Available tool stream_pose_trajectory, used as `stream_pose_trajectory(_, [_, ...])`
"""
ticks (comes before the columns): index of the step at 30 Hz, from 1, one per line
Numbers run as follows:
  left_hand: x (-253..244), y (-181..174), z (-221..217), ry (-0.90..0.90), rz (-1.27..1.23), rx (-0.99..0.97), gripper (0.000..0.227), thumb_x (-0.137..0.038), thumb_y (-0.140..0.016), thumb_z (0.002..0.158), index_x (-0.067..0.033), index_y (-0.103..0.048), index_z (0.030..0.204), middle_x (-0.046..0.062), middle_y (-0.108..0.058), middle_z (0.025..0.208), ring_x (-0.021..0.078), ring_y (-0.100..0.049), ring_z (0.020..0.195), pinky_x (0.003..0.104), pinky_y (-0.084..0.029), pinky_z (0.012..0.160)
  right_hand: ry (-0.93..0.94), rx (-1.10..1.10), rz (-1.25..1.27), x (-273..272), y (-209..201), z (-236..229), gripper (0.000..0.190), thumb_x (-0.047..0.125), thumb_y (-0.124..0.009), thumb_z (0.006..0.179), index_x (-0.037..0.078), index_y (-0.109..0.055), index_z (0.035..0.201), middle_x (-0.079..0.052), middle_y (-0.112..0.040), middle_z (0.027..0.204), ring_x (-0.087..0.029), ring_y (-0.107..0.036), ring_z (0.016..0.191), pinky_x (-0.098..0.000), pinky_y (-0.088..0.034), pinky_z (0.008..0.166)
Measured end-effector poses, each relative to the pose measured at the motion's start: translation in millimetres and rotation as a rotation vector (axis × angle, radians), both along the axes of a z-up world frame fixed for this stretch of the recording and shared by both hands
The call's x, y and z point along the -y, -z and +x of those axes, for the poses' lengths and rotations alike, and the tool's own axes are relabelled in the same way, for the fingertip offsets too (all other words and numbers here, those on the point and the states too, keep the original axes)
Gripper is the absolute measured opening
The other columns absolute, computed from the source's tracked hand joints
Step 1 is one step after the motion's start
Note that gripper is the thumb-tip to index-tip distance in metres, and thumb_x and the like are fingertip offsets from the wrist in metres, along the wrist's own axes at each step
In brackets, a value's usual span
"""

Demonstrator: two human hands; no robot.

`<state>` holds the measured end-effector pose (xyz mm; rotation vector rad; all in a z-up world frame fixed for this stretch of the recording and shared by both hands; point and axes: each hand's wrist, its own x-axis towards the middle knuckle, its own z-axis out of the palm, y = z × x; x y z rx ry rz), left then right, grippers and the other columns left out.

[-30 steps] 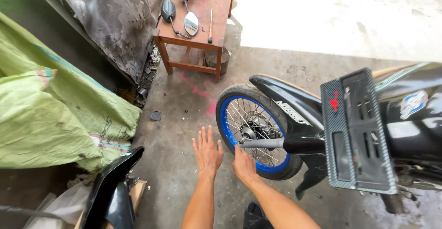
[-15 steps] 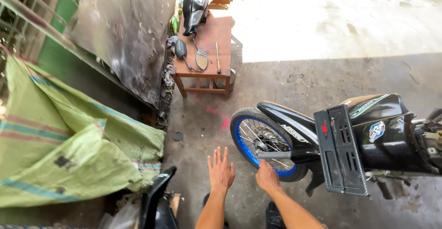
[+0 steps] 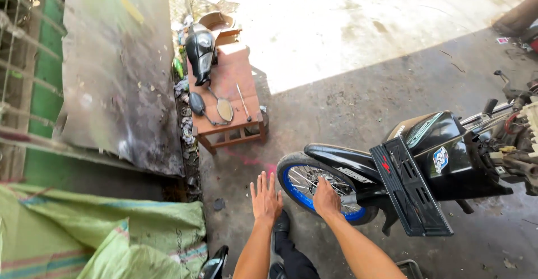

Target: Removing the plastic side fairing of a motorcycle using a screwdriver

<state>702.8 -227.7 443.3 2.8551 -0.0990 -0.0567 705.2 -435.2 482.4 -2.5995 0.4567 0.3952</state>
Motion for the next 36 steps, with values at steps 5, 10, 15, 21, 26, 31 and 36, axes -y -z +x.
stream_pose_trajectory(5, [15, -18, 93, 0.074, -0.068, -0.001, 0.076, -0.034, -0.061, 0.088, -0.0094, -0.038, 0.157, 0.019, -0.029, 0.166, 0.0334, -0.028, 0.152, 0.053, -0.015, 0.123, 0.08, 0.057, 0.021, -3, -8, 82, 0.032, 0.02, -0.043, 0.102, 0.014, -0.053, 0.131, -0.013, -0.067, 0.12, -0.044, -0.069, 0.097, -0.0576, -0.054, 0.085])
stream_pose_trajectory(10, [27, -22, 186, 0.143, -0.05, 0.025, 0.077, -0.032, -0.062, 0.087, -0.0097, -0.036, 0.156, 0.02, -0.027, 0.166, 0.0324, -0.027, 0.152, 0.052, -0.016, 0.122, 0.139, 0.078, 0.015, 11, 8, 153, 0.028, 0.02, -0.041, 0.102, 0.009, -0.056, 0.123, -0.016, -0.067, 0.117, -0.044, -0.068, 0.097, -0.0563, -0.054, 0.087])
stream_pose_trajectory(15, [40, -18, 263, 0.198, -0.03, 0.015, 0.076, -0.036, -0.059, 0.088, -0.0107, -0.038, 0.156, 0.02, -0.03, 0.164, 0.0325, -0.028, 0.151, 0.053, -0.014, 0.123, 0.225, 0.022, 0.06, 28, -9, 212, 0.03, 0.019, -0.038, 0.103, 0.011, -0.054, 0.127, -0.015, -0.069, 0.115, -0.043, -0.071, 0.093, -0.0563, -0.055, 0.085])
stream_pose_trajectory(21, [66, -23, 342, 0.31, -0.076, -0.156, 0.075, -0.036, -0.06, 0.091, -0.0134, -0.034, 0.158, 0.018, -0.028, 0.166, 0.0318, -0.027, 0.153, 0.053, -0.016, 0.122, 0.312, -0.097, 0.027, 65, 12, 267, 0.03, 0.016, -0.045, 0.097, 0.01, -0.059, 0.122, -0.017, -0.071, 0.11, -0.042, -0.071, 0.099, -0.0552, -0.055, 0.087])
stream_pose_trajectory(26, [90, -30, 411, 0.45, -0.062, -0.299, 0.076, -0.038, -0.06, 0.092, -0.0159, -0.031, 0.159, 0.016, -0.021, 0.168, 0.0305, -0.019, 0.156, 0.052, -0.013, 0.124, 0.415, -0.184, 0.001, 88, 54, 289, 0.031, 0.017, -0.05, 0.089, 0.016, -0.064, 0.117, -0.012, -0.076, 0.111, -0.04, -0.07, 0.105, -0.0523, -0.055, 0.088])
stream_pose_trajectory(31, [110, -61, 510, 0.663, 0.011, -0.4, 0.072, -0.037, -0.055, 0.099, -0.0139, -0.026, 0.161, 0.014, -0.014, 0.17, 0.029, -0.012, 0.158, 0.051, -0.009, 0.126, 0.62, -0.116, -0.079, 92, 86, 328, 0.034, 0.018, -0.054, 0.087, 0.019, -0.066, 0.119, -0.012, -0.077, 0.105, -0.041, -0.071, 0.1, -0.0537, -0.055, 0.082])
stream_pose_trajectory(36, [132, -76, 585, 0.826, 0.199, -0.39, 0.07, -0.043, -0.047, 0.106, -0.0149, -0.018, 0.163, 0.012, -0.009, 0.172, 0.0287, -0.007, 0.159, 0.05, -0.012, 0.126, 0.796, -0.215, -0.058, 79, 7, 391, 0.04, 0.021, -0.039, 0.102, 0.016, -0.056, 0.137, -0.013, -0.074, 0.117, -0.037, -0.071, 0.108, -0.0506, -0.055, 0.09])
